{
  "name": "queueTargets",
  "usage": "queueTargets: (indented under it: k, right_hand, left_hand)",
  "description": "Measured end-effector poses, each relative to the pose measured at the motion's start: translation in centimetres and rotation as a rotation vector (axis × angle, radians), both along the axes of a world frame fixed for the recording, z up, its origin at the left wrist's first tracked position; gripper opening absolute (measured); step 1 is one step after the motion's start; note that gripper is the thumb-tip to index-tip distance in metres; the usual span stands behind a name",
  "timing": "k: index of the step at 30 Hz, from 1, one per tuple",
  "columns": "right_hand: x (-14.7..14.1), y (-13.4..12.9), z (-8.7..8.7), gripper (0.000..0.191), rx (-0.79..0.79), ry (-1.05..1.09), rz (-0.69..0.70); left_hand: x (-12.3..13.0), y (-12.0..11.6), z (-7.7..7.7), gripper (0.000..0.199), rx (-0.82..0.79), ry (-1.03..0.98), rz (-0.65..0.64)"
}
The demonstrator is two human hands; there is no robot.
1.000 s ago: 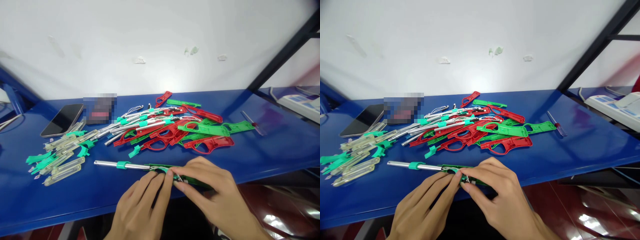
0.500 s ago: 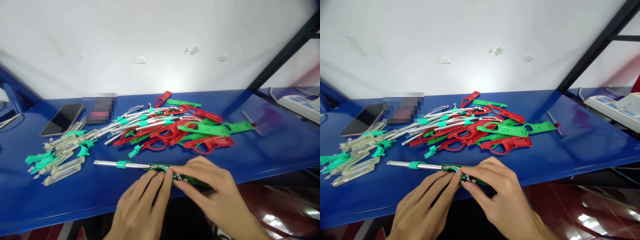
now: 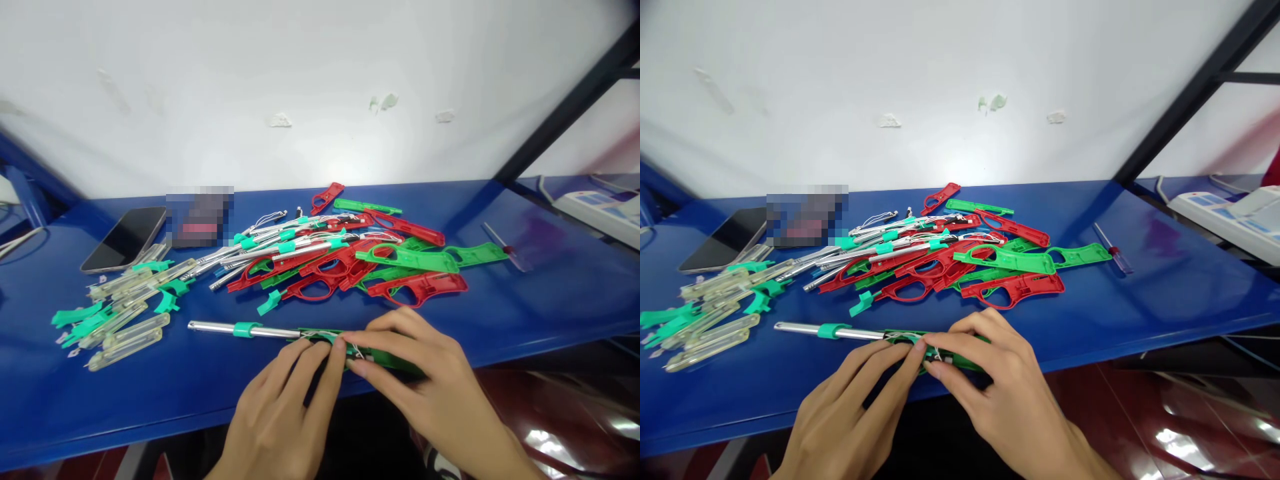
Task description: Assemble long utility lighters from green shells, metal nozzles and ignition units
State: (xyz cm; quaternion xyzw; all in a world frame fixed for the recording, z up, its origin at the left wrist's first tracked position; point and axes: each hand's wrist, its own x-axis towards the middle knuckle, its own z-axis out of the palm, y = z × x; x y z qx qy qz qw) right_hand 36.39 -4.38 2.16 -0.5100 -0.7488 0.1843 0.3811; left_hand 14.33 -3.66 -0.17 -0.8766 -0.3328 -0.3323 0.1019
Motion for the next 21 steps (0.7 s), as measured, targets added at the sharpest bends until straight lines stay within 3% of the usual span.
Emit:
queueTargets:
  k: [11, 21]
  right_hand:
    - [0.5, 0.1, 0.0, 0.026, -0.073, 0.074, 0.04]
    - [1.0, 0.1, 0.6, 0.012, -0.151, 0.106, 0.048]
  left_hand:
    - [0.4, -0.4, 1.0, 0.032, -0.024, 0.001, 0.002]
    - [0.3, -0.3, 0.7, 0.035, 0.009, 0.038, 0.016]
